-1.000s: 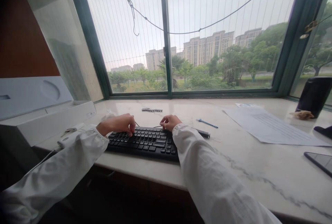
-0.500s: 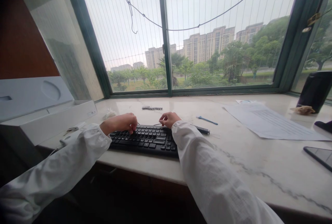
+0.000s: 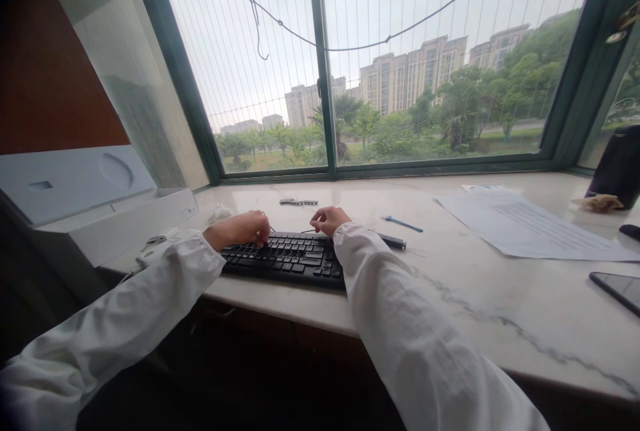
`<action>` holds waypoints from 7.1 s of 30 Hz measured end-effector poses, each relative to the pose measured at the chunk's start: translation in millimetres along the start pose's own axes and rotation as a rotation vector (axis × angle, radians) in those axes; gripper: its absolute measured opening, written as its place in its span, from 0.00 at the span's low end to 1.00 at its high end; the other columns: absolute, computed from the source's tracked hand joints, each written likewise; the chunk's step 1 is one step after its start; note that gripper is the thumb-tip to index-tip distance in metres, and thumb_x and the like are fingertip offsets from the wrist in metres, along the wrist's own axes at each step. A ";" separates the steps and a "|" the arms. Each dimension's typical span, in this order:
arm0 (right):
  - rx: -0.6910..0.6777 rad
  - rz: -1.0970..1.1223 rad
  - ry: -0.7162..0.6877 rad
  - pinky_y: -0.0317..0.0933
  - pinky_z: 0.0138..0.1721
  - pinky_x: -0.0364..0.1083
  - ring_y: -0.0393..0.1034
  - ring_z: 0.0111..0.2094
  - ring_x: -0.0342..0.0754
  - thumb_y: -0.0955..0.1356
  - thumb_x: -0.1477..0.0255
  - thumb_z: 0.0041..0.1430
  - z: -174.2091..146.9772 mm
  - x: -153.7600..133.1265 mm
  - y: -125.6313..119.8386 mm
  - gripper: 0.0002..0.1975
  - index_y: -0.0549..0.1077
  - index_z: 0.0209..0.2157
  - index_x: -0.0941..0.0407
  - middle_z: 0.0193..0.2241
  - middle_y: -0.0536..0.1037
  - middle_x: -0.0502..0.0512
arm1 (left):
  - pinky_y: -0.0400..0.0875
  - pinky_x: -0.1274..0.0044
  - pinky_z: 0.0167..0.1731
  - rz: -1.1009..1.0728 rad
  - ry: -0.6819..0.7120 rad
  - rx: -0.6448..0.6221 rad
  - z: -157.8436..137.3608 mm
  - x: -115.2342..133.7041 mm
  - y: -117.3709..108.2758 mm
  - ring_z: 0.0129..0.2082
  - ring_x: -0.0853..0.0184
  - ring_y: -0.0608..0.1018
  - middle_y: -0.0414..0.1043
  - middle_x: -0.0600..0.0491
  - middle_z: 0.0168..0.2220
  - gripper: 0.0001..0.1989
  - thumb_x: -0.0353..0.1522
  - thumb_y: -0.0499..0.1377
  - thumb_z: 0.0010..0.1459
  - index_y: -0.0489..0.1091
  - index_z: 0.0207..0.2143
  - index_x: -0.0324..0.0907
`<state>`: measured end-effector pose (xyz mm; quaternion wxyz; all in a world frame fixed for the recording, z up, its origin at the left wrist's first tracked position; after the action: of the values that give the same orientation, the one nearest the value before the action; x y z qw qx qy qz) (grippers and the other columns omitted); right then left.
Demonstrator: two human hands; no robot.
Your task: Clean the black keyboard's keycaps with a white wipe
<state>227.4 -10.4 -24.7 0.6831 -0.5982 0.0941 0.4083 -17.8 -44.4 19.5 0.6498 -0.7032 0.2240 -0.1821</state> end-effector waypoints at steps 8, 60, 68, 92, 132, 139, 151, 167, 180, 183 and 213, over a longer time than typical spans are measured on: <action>-0.013 -0.013 -0.001 0.62 0.35 0.41 0.73 0.31 0.42 0.69 0.66 0.55 0.3 0.2 0.3 0.08 0.79 0.34 0.54 0.27 0.81 0.48 | 0.69 0.77 0.40 0.101 -0.053 0.238 -25.4 9.6 21.8 0.33 0.67 0.77 0.78 0.52 0.30 0.14 0.20 0.55 0.50 0.78 0.30 0.42; -0.035 -0.028 -0.018 0.63 0.34 0.39 0.73 0.30 0.42 0.69 0.69 0.54 1.1 2.8 3.7 0.07 0.79 0.33 0.54 0.27 0.81 0.49 | 0.68 0.78 0.41 -0.024 0.011 0.087 -22.7 -10.5 -2.8 0.35 0.68 0.79 0.80 0.56 0.33 0.07 0.33 0.62 0.53 0.80 0.34 0.50; -0.020 -0.055 -0.034 0.62 0.34 0.40 0.73 0.29 0.43 0.69 0.69 0.54 0.6 5.6 3.3 0.06 0.78 0.32 0.54 0.26 0.80 0.48 | 0.67 0.79 0.43 -0.059 0.109 0.077 -32.4 -7.2 -1.0 0.40 0.69 0.78 0.79 0.55 0.39 0.10 0.34 0.58 0.58 0.77 0.40 0.46; 0.046 -0.417 -0.480 0.52 0.40 0.47 0.71 0.32 0.45 0.65 0.71 0.61 -22.5 -73.3 48.5 0.10 0.77 0.40 0.50 0.30 0.79 0.52 | 0.63 0.78 0.37 -0.433 0.397 -0.122 15.6 -51.2 -7.3 0.32 0.70 0.75 0.80 0.57 0.34 0.12 0.40 0.67 0.46 0.80 0.35 0.48; -0.057 -0.527 -0.578 0.46 0.40 0.47 0.65 0.33 0.43 0.62 0.71 0.64 -27.2 -93.2 63.9 0.12 0.77 0.39 0.51 0.34 0.74 0.53 | 0.61 0.79 0.33 -0.404 0.282 -0.166 20.1 -53.4 5.1 0.29 0.71 0.74 0.78 0.58 0.28 0.13 0.43 0.66 0.45 0.79 0.32 0.46; -0.105 -0.683 -0.672 0.46 0.40 0.49 0.63 0.35 0.47 0.62 0.78 0.60 -26.9 -108.4 68.5 0.10 0.75 0.36 0.57 0.33 0.75 0.56 | 0.60 0.79 0.32 -0.321 0.181 -0.292 21.9 -58.2 5.2 0.28 0.70 0.71 0.76 0.56 0.28 0.17 0.45 0.64 0.46 0.77 0.33 0.43; -0.165 -0.736 -0.786 0.48 0.42 0.49 0.65 0.37 0.47 0.62 0.79 0.58 -20.4 -113.2 69.4 0.09 0.71 0.29 0.56 0.32 0.76 0.54 | 0.57 0.82 0.30 -0.267 0.209 -0.317 26.0 -52.8 4.5 0.28 0.72 0.67 0.69 0.57 0.30 0.17 0.43 0.63 0.46 0.69 0.30 0.39; -0.046 -0.724 -0.753 0.46 0.39 0.49 0.64 0.33 0.46 0.62 0.77 0.57 -18.7 -111.2 63.7 0.10 0.73 0.26 0.56 0.28 0.77 0.53 | 0.60 0.81 0.21 -0.468 0.222 -0.258 15.3 -51.4 1.9 0.21 0.73 0.70 0.77 0.54 0.30 0.17 0.42 0.66 0.45 0.78 0.36 0.42; -0.016 -0.717 -0.698 0.46 0.41 0.49 0.65 0.32 0.46 0.63 0.75 0.59 -15.6 -98.4 57.3 0.12 0.76 0.27 0.58 0.28 0.78 0.57 | 0.60 0.80 0.25 -0.217 0.202 -0.119 4.1 -38.4 -6.0 0.20 0.74 0.68 0.76 0.58 0.24 0.13 0.45 0.66 0.45 0.81 0.33 0.50; -0.011 -0.706 -0.684 0.46 0.41 0.49 0.65 0.33 0.47 0.62 0.75 0.59 -15.9 -98.9 58.2 0.12 0.76 0.28 0.58 0.29 0.78 0.57 | 0.61 0.80 0.27 -0.210 0.193 -0.098 4.2 -35.8 -5.7 0.22 0.73 0.69 0.77 0.58 0.25 0.13 0.45 0.66 0.45 0.81 0.32 0.50; 0.029 -0.700 -0.678 0.45 0.40 0.49 0.65 0.32 0.47 0.62 0.74 0.59 -15.9 -98.7 59.8 0.12 0.75 0.28 0.59 0.28 0.78 0.57 | 0.64 0.82 0.29 -0.093 0.215 0.023 -5.8 -12.7 -3.9 0.24 0.73 0.74 0.76 0.58 0.23 0.09 0.28 0.60 0.48 0.79 0.28 0.47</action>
<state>129.0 -71.5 -12.4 0.7799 -0.4178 -0.3348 0.3244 -31.2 -41.9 24.3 0.6211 -0.6816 0.2575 -0.2889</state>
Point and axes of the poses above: each hand's wrist, its own z-axis towards the middle knuckle, its own y-axis out of the palm, x = y × z, the point moved 2 cm from there along z, towards the middle knuckle
